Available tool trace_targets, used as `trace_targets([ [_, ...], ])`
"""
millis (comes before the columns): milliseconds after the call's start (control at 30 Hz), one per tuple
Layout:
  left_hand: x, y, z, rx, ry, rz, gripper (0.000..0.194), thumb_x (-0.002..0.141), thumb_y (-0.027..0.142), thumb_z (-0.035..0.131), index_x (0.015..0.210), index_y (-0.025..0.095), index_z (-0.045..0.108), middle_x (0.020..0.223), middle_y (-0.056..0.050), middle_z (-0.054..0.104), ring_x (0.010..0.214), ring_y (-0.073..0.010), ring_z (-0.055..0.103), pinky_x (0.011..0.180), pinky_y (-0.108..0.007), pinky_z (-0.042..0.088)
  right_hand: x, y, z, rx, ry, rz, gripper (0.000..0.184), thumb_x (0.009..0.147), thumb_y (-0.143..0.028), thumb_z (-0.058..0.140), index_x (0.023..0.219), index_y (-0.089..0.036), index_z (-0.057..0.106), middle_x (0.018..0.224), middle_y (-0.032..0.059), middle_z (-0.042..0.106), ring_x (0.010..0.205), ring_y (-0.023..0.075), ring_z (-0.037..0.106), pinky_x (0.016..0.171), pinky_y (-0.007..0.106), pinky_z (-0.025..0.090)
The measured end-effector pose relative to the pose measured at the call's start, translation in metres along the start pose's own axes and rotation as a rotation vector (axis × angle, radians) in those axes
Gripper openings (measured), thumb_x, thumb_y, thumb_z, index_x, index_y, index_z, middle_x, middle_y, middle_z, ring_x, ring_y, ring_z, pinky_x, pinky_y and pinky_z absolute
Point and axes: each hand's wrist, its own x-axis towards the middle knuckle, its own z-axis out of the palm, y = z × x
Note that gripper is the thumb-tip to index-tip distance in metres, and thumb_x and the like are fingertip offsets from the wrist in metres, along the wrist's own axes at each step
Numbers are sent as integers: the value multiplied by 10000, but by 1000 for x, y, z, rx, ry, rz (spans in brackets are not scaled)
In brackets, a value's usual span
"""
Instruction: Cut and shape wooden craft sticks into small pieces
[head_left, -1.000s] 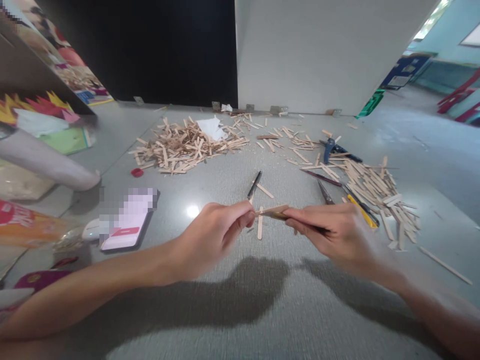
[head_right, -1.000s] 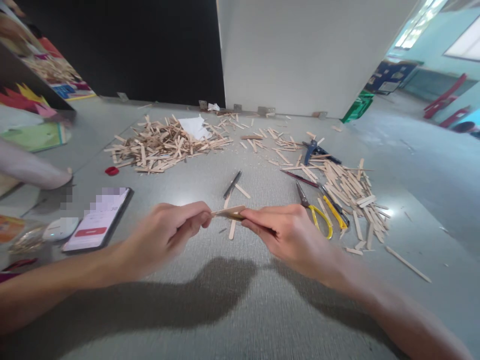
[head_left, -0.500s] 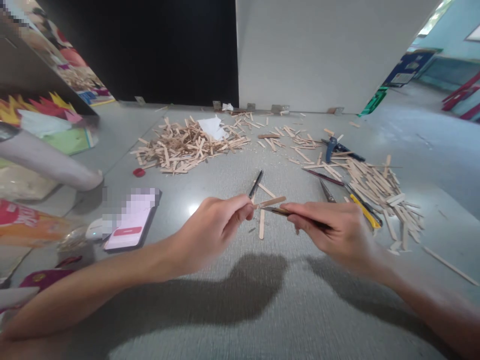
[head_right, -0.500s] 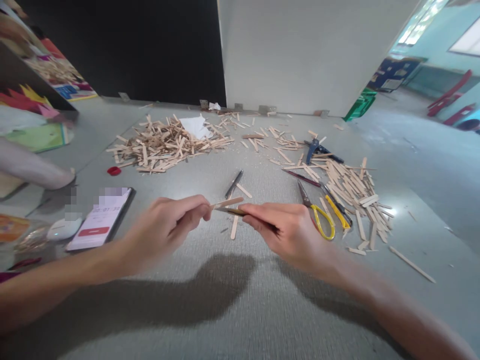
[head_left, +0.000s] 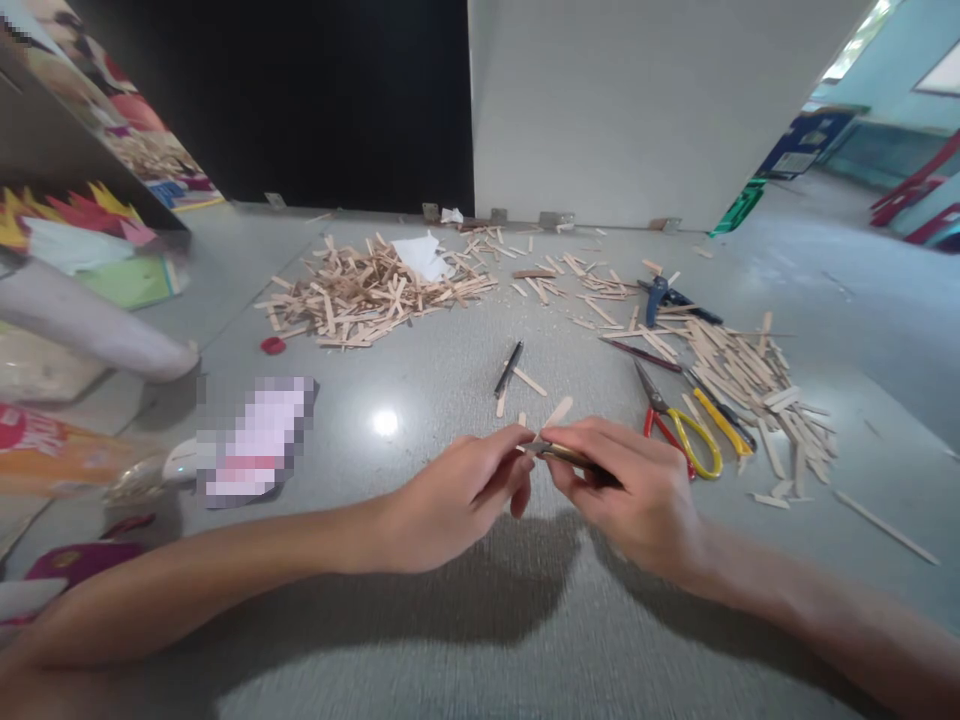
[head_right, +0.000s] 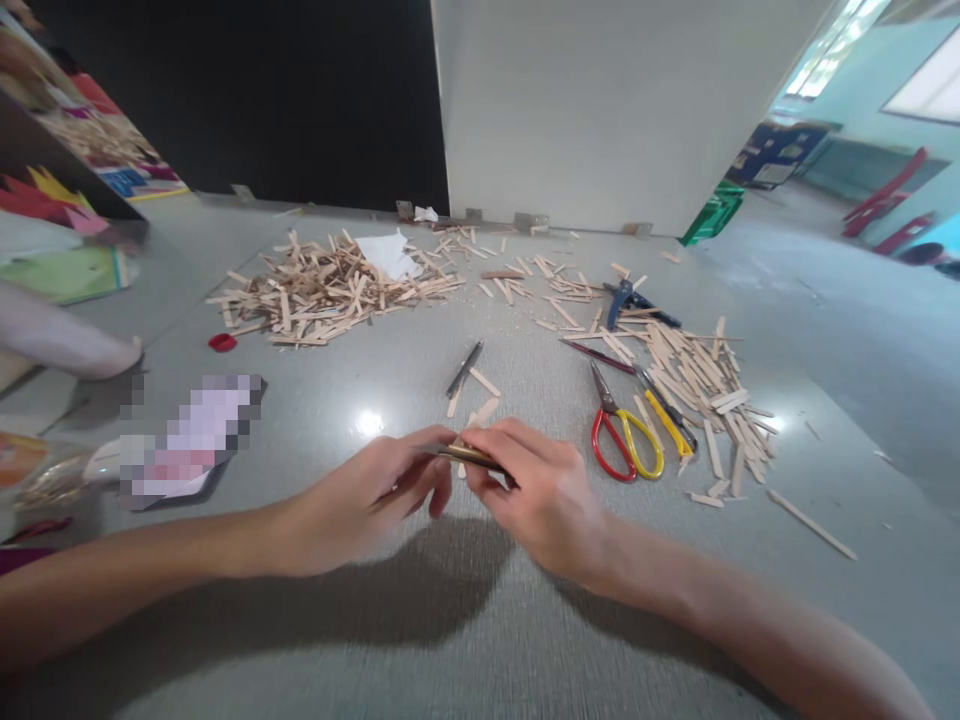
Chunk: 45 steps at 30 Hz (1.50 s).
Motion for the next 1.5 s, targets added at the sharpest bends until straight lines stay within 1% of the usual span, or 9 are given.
trace_targets([
  [267,3,-1,0,-46,-26,-21,270,1096,288,382,1069,189,632,739,18,679,614,-125,533,596,-247,402,-4,7,-1,-102,-82,-31,193,1072,-87,553,1127,-111,737,971,83,831,814,173,794,675,264,576],
  [533,13,0,-6,-405,-187,-182,138,1022,209,506,1056,176,636,755,42,622,502,-66,411,490,-202,341,-5,4,-4,-367,-295,-89,261,1085,-59,427,1011,-154,659,880,74,715,716,178,665,519,267,391],
  [833,17,-12,-4,-492,-244,-115,294,1022,215,536,1235,139,724,756,17,642,497,-56,467,490,-186,400,-5,14,1,-306,-291,-15,194,1006,-48,459,952,-220,531,826,28,613,651,168,577,498,243,315],
  [933,16,-12,-3,-446,-206,-138,323,1014,232,550,1257,133,738,720,19,649,492,-64,467,494,-190,410,-1,14,0,-193,-257,59,166,977,-77,470,943,-236,502,812,15,622,623,153,570,522,237,358],
  [1067,15,-7,-3,-328,-85,-205,340,987,237,541,1235,118,740,645,34,623,497,-85,481,494,-195,396,12,14,-7,-49,-128,330,115,973,-162,484,904,-252,465,621,-63,550,490,124,488,537,251,377],
  [1167,11,-4,0,-195,22,-161,286,983,259,541,1126,133,754,639,32,611,545,-103,526,508,-198,375,20,18,-12,25,-138,516,358,1074,-322,450,726,-265,389,497,-73,428,440,115,395,497,279,302],
  [1267,6,-6,3,-10,78,-46,236,981,239,526,956,154,745,606,51,548,528,-94,474,519,-205,352,23,20,-15,219,-190,597,559,1104,-553,471,636,-261,382,503,-54,428,461,109,388,476,279,296],
  [1400,0,-16,8,268,167,175,306,974,172,485,1148,155,737,664,34,607,528,-106,499,554,-226,386,24,16,-14,480,-181,634,367,1060,-568,602,974,-211,611,670,-37,659,437,88,379,445,253,309],
  [1500,-2,-19,9,391,220,265,330,1012,204,477,1233,154,717,786,-32,722,611,-147,599,615,-261,453,27,11,-15,450,-211,569,205,1014,-385,674,932,-197,676,718,-15,707,482,90,402,461,249,301],
])
